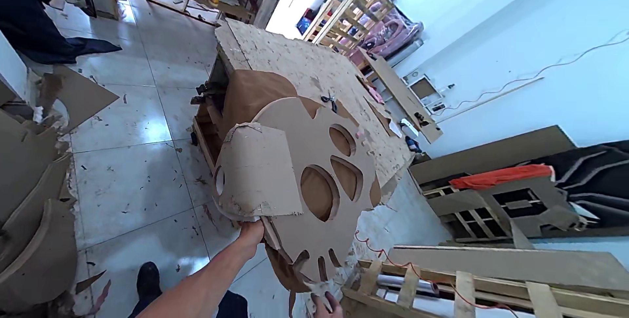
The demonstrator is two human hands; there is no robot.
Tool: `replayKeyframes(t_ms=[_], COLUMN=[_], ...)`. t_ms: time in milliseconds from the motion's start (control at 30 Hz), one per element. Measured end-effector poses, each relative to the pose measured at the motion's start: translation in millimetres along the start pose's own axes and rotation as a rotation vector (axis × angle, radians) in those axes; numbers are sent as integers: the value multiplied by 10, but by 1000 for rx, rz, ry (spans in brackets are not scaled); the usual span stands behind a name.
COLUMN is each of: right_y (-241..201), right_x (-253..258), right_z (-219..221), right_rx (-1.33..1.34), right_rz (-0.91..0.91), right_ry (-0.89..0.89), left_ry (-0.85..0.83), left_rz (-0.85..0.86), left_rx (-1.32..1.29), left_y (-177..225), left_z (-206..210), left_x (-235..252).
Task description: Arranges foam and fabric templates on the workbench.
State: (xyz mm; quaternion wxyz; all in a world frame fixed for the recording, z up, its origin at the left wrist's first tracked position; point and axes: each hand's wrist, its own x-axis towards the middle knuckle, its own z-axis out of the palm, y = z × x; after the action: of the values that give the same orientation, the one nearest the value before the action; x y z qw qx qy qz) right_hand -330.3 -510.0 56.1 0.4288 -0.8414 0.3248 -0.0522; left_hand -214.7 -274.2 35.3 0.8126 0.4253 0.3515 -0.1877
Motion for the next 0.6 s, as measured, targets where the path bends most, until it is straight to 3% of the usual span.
replayKeyframes(t_ms=[67,233,400,600], right_y=[-176,-581,-737,-736], right_x=[-103,-82,22,122], right_z=[44,439,692,751], right_rx=[175,927,1069,1122], right_rz=[22,462,350,267], right_ry=[-11,-261,-60,28], left_ry=[6,1,-96,-86], left_rz=[0,-9,154,258], left_rx=[5,97,210,238], left_y=[16,80,-60,-117], left_z=[12,-4,-134,-131], left_x=[-20,-52,62,79])
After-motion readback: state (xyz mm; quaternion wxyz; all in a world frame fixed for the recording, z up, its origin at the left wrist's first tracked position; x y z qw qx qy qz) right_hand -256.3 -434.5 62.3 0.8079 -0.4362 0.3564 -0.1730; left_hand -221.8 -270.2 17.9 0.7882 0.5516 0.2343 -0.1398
